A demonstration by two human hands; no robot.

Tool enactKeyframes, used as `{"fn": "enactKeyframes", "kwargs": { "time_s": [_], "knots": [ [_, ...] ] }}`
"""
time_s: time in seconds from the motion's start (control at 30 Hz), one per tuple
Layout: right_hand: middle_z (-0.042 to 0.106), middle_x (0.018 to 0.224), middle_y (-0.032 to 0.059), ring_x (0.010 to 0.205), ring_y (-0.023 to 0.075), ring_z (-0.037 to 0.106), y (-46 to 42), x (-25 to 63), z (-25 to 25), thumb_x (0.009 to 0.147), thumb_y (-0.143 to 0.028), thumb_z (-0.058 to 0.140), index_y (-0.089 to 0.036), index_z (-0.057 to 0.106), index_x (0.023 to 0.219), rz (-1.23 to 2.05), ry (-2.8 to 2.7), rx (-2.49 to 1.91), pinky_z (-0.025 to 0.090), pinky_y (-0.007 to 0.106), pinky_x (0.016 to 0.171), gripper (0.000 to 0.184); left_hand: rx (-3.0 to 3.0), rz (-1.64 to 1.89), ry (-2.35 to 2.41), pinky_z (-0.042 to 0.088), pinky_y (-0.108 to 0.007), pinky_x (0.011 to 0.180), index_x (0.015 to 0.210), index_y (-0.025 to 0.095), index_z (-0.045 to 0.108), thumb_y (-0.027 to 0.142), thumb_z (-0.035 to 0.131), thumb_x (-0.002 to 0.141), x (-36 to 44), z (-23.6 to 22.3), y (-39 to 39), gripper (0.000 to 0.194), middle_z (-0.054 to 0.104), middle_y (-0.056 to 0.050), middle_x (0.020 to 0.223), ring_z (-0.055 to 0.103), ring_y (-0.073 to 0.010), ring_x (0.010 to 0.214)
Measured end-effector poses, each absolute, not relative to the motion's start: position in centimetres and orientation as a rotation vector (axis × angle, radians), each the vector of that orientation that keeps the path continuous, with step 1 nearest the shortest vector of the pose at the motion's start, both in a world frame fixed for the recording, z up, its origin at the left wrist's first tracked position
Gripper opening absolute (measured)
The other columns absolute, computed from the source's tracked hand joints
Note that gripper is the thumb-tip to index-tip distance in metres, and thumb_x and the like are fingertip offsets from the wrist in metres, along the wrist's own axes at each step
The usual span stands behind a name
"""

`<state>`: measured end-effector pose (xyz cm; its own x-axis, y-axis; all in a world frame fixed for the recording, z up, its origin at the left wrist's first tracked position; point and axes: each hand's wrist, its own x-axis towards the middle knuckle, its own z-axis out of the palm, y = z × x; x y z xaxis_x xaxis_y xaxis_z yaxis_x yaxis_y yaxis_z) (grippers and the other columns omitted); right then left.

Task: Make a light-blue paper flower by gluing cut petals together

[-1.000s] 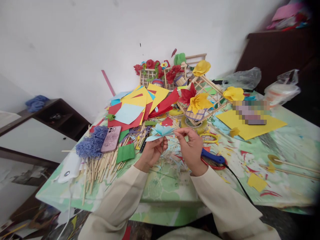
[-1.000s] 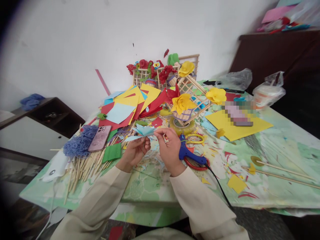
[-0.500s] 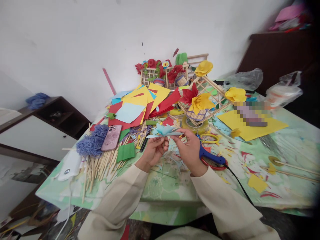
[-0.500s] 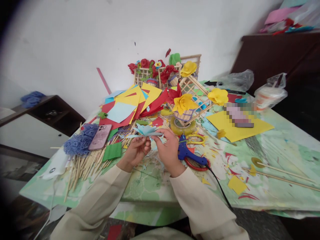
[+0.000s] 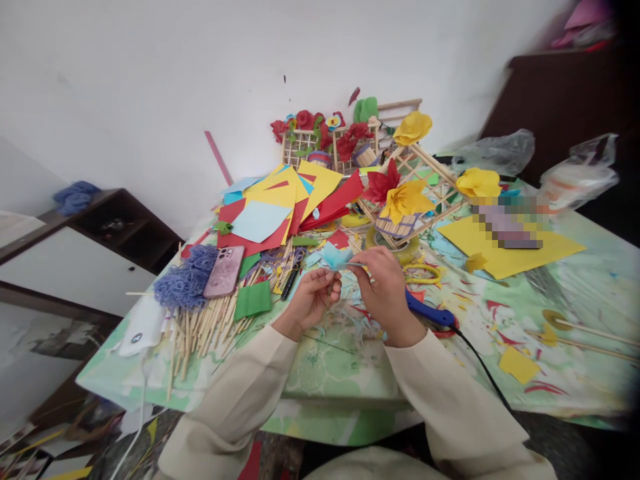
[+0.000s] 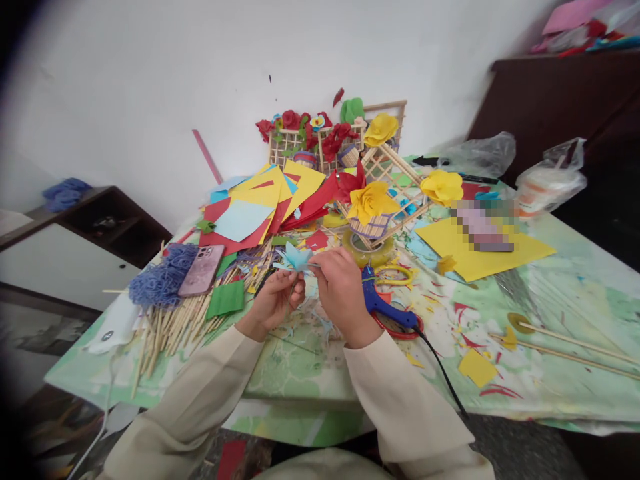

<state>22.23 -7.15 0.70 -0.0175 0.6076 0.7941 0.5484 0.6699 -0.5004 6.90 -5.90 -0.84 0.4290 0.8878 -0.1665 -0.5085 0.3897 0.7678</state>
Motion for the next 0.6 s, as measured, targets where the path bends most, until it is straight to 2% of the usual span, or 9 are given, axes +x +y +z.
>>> {"fn": "enactKeyframes", "kwargs": {
  "time_s": [0.17, 0.27, 0.4, 0.6],
  "knots": [
    [0.065, 0.077, 0.0028, 0.078, 0.0188, 0.054, -7.19, 22.24, 0.72, 0.086, -0.018, 0.050, -0.022, 0.061, 0.083, 0.034, -1.698, -0.942, 0.043, 0.035, 0.074, 0.012, 0.674, 0.967, 0.641, 0.044, -0.017, 0.048, 0.074, 0.007, 0.064, 0.020, 0.070, 0.065, 6.97, -0.77, -5.99, 0.017, 0.059, -0.003, 0.056, 0.055, -0.0071, 0.048],
    [0.065, 0.078, 0.0030, 0.079, 0.0184, 0.054, -7.29, 22.15, 0.80, 0.086, -0.016, 0.051, -0.022, 0.060, 0.083, 0.018, -1.702, -0.934, 0.043, 0.035, 0.074, 0.011, 0.634, 1.024, 0.621, 0.045, -0.019, 0.048, 0.072, 0.010, 0.062, 0.017, 0.068, 0.062, 7.08, -0.55, -6.06, 0.013, 0.062, -0.004, 0.062, 0.058, -0.0100, 0.054],
    [0.065, 0.078, 0.0030, 0.079, 0.0183, 0.053, -7.36, 22.10, 0.81, 0.086, -0.016, 0.052, -0.021, 0.060, 0.083, 0.015, -1.691, -0.938, 0.043, 0.034, 0.074, 0.010, 0.611, 1.039, 0.600, 0.045, -0.022, 0.049, 0.070, 0.012, 0.060, 0.021, 0.066, 0.062, 7.10, -0.35, -6.10, 0.014, 0.063, -0.006, 0.067, 0.059, -0.0133, 0.057],
    [0.065, 0.079, 0.0021, 0.079, 0.0184, 0.055, -7.29, 22.08, 0.75, 0.086, -0.018, 0.052, -0.023, 0.060, 0.084, 0.036, -1.673, -0.943, 0.044, 0.035, 0.074, 0.010, 0.744, 1.098, 0.600, 0.045, -0.021, 0.053, 0.073, 0.013, 0.060, 0.020, 0.077, 0.056, 7.13, -0.76, -6.13, 0.025, 0.064, -0.003, 0.069, 0.057, -0.0103, 0.057]
  ]
}}
